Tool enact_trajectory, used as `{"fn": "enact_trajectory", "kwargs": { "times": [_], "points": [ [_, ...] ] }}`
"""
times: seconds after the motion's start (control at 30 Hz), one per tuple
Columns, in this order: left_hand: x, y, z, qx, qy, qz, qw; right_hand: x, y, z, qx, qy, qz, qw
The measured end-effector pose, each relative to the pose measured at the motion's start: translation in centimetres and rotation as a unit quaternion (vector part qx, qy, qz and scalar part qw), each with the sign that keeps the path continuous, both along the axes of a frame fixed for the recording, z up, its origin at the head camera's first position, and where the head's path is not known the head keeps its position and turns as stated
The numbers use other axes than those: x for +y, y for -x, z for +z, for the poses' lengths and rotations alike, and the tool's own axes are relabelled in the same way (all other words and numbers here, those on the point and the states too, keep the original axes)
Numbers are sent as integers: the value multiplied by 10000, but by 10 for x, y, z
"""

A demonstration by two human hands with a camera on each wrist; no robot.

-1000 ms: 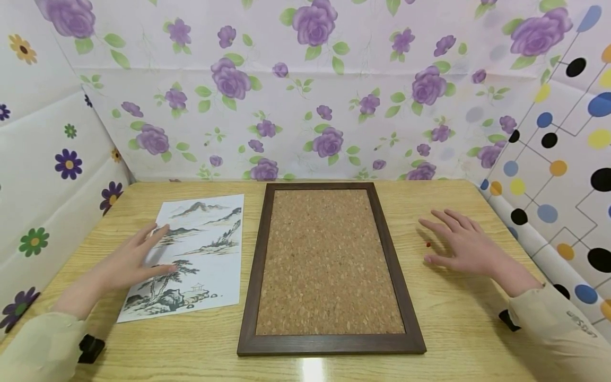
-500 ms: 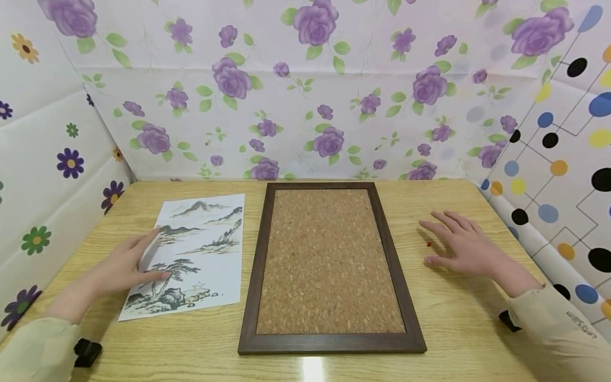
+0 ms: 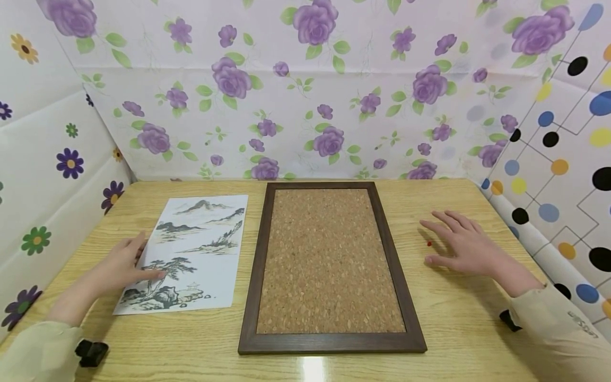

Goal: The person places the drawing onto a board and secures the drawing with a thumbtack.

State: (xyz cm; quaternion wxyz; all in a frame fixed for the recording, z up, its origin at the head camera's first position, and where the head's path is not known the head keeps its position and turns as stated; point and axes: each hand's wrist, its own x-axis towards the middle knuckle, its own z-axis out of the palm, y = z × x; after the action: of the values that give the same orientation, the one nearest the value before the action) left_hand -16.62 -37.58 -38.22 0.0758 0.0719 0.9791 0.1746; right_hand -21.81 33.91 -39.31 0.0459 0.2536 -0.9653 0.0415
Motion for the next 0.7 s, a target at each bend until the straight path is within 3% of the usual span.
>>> {"fn": "enact_trajectory", "kwargs": {
  "times": [0.23,0.7],
  "points": [
    [-6,0,-1,190,-100,-99,9997,3,2,-2,80,1,65,9999],
    [-17,-4,-6,-88,-517,-89,9986,3,2,1,-70,-117,23,9999]
  ]
}}
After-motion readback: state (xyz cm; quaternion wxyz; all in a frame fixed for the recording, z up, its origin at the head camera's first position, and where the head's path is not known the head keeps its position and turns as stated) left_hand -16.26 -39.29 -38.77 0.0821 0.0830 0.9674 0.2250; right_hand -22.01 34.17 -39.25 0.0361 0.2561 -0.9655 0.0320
